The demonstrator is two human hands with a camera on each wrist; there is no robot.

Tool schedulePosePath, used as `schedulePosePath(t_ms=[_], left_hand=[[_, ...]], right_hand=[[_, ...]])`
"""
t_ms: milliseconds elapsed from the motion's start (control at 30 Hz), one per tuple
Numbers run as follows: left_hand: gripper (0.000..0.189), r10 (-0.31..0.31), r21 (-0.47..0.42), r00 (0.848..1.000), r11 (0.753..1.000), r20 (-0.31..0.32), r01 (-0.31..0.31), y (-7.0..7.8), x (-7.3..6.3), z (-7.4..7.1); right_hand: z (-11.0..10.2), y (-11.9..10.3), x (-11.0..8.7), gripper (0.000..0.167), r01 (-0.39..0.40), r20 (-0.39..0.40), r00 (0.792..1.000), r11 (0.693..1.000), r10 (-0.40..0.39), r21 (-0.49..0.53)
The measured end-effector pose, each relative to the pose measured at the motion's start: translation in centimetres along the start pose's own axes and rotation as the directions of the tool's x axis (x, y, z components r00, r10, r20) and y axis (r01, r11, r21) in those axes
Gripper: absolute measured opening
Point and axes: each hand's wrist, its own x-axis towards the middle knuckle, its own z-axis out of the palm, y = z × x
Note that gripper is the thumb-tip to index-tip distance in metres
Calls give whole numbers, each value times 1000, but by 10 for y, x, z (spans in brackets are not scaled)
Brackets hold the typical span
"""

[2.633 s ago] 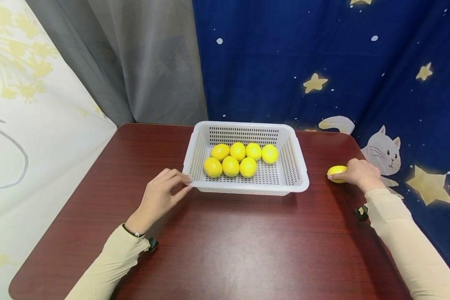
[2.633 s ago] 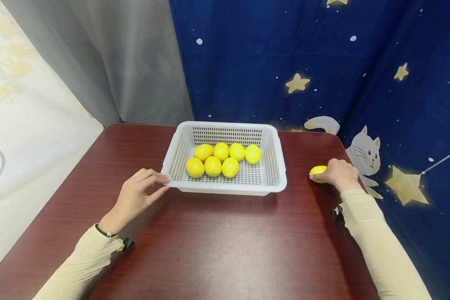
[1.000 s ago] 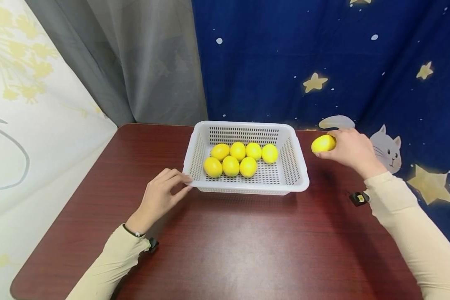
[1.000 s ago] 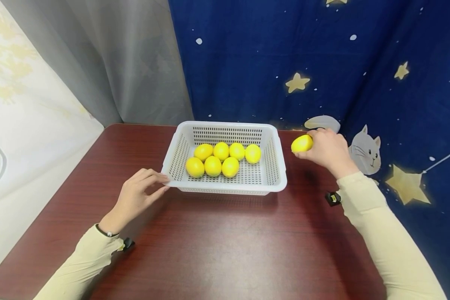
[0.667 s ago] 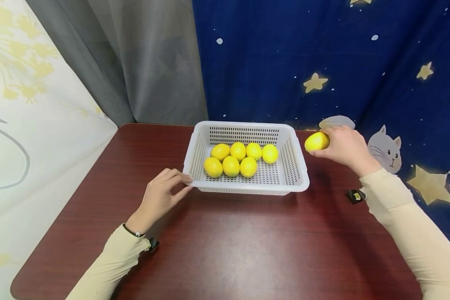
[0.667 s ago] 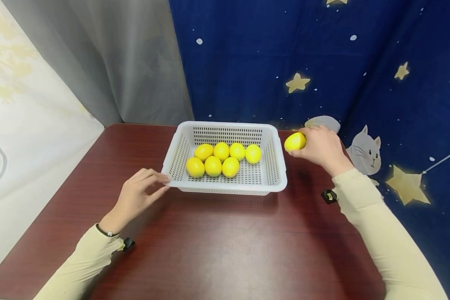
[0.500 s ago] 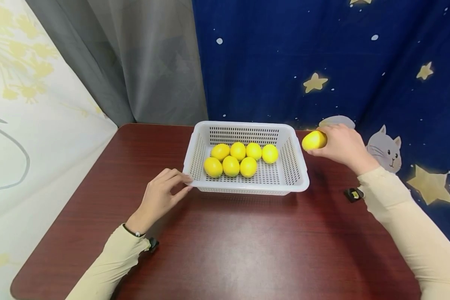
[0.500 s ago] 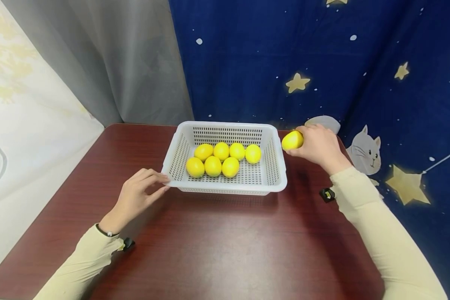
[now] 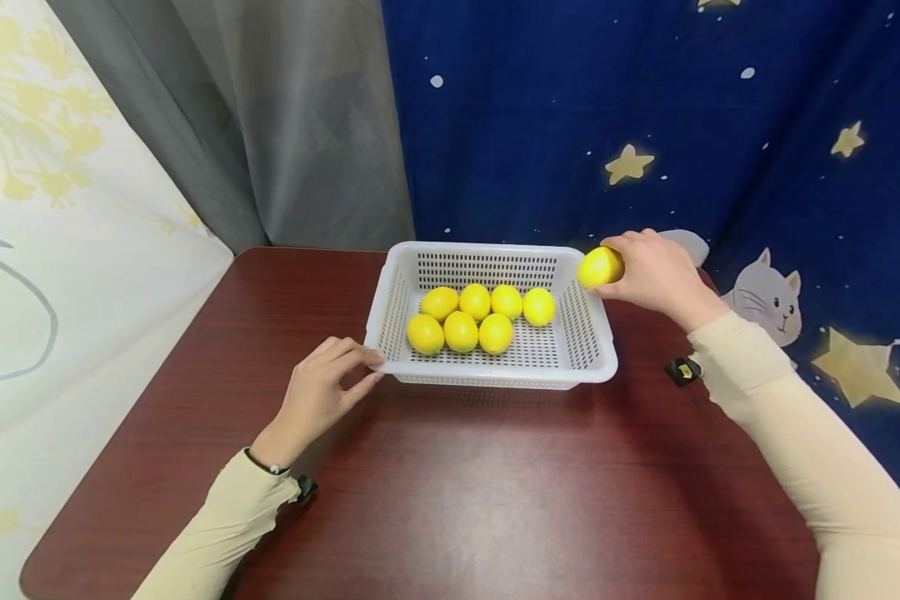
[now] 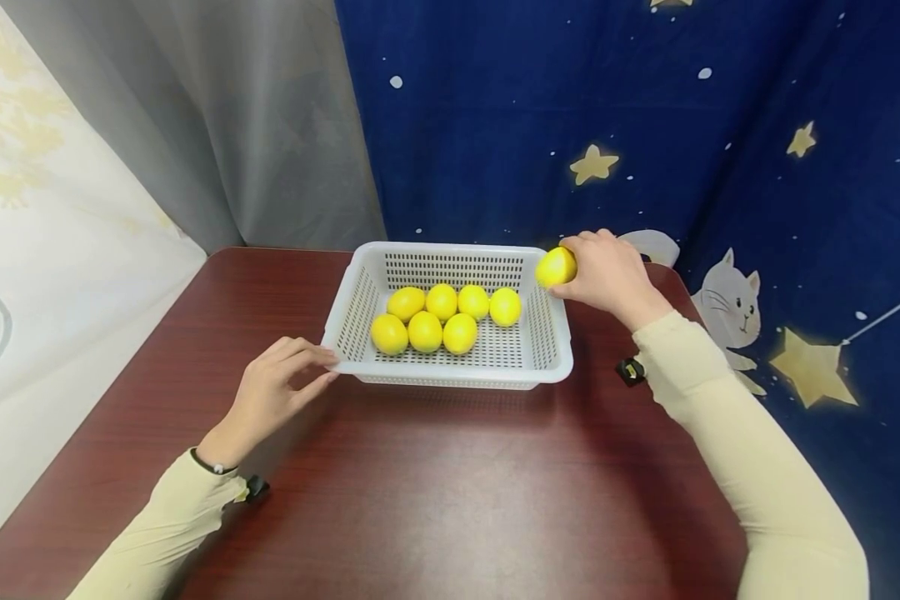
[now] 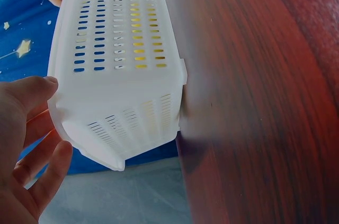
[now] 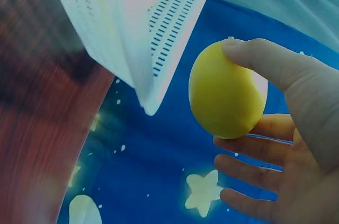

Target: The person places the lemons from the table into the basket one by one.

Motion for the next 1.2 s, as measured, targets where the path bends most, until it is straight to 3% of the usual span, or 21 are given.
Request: schedulePosePath(t_ms=[500,1200], left_hand=[[20,6,2,1000,1000,-13,-6,0,1,0],[21,8,-3,1000,1000,-15,-8,-2,0,2]], right_hand=[[-2,-22,22,72,38,46,998,999,-40,31],[13,-56,55,73,126,144,981,990,-134,63]])
